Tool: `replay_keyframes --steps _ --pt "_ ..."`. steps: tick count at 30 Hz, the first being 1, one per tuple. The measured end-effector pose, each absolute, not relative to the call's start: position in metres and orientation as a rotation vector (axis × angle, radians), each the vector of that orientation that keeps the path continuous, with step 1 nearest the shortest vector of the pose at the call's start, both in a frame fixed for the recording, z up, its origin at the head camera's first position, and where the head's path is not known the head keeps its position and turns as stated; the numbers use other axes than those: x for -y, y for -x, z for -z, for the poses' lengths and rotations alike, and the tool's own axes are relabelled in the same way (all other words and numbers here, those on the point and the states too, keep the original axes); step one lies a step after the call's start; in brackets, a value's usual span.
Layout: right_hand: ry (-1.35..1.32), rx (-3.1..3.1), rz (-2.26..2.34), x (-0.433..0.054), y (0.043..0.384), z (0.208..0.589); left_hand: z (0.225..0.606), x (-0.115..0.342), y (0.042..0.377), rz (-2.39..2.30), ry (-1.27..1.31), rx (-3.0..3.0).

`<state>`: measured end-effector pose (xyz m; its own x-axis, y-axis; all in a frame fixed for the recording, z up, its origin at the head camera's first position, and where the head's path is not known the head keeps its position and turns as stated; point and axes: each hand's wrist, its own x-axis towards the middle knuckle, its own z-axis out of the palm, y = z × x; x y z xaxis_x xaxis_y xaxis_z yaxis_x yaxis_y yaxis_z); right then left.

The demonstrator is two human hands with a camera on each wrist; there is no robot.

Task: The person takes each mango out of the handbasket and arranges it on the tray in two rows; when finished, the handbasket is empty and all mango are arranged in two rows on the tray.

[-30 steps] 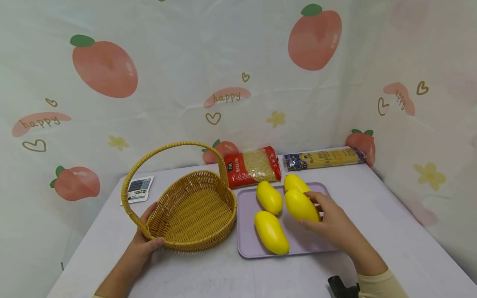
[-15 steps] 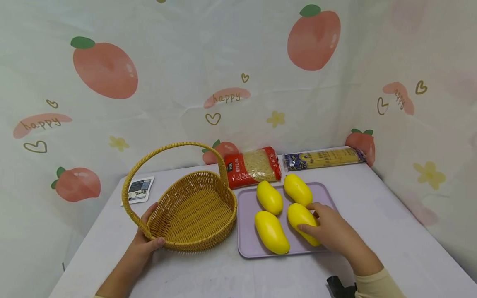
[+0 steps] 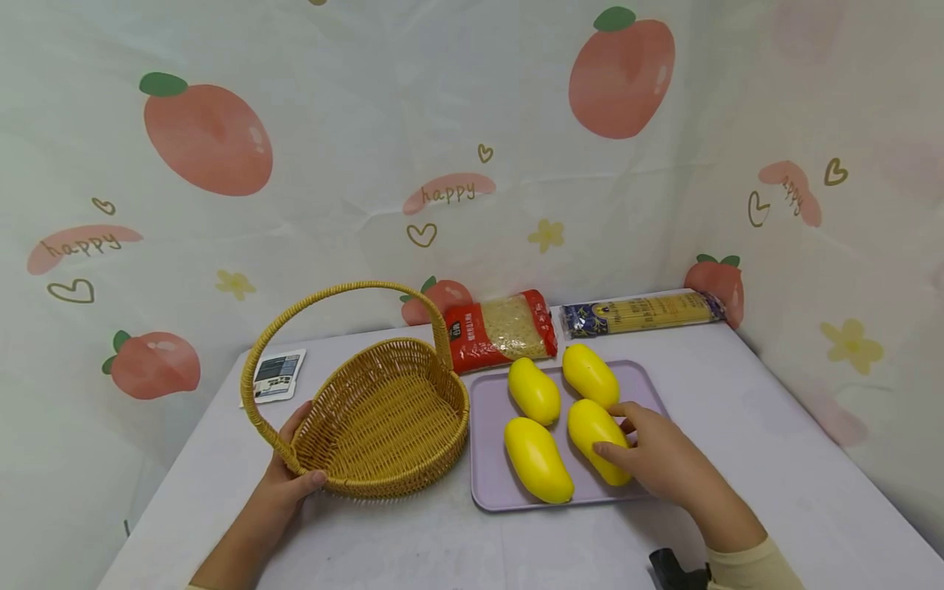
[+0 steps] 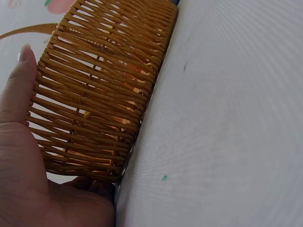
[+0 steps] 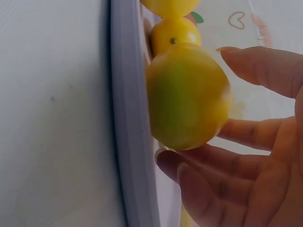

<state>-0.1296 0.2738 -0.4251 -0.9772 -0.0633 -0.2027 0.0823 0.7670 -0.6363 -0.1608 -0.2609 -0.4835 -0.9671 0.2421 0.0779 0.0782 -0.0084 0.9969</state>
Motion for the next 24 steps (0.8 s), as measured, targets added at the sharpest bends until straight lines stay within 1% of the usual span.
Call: replay_keyframes --steps 12,20,24 --pt "-0.063 -2.820 1.028 -0.283 0.120 0.412 0.486 0.263 0.164 -2.104 -0.323 -2.114" --pt "0.043 -2.947 1.067 -0.287 0.113 0.398 0.478 0.273 0.163 -1.965 -0.264 -2.238" --pt "0.163 -3.008 1.091 -0.289 0.111 0.387 0.466 0.284 0.162 -1.817 -0.214 -2.369"
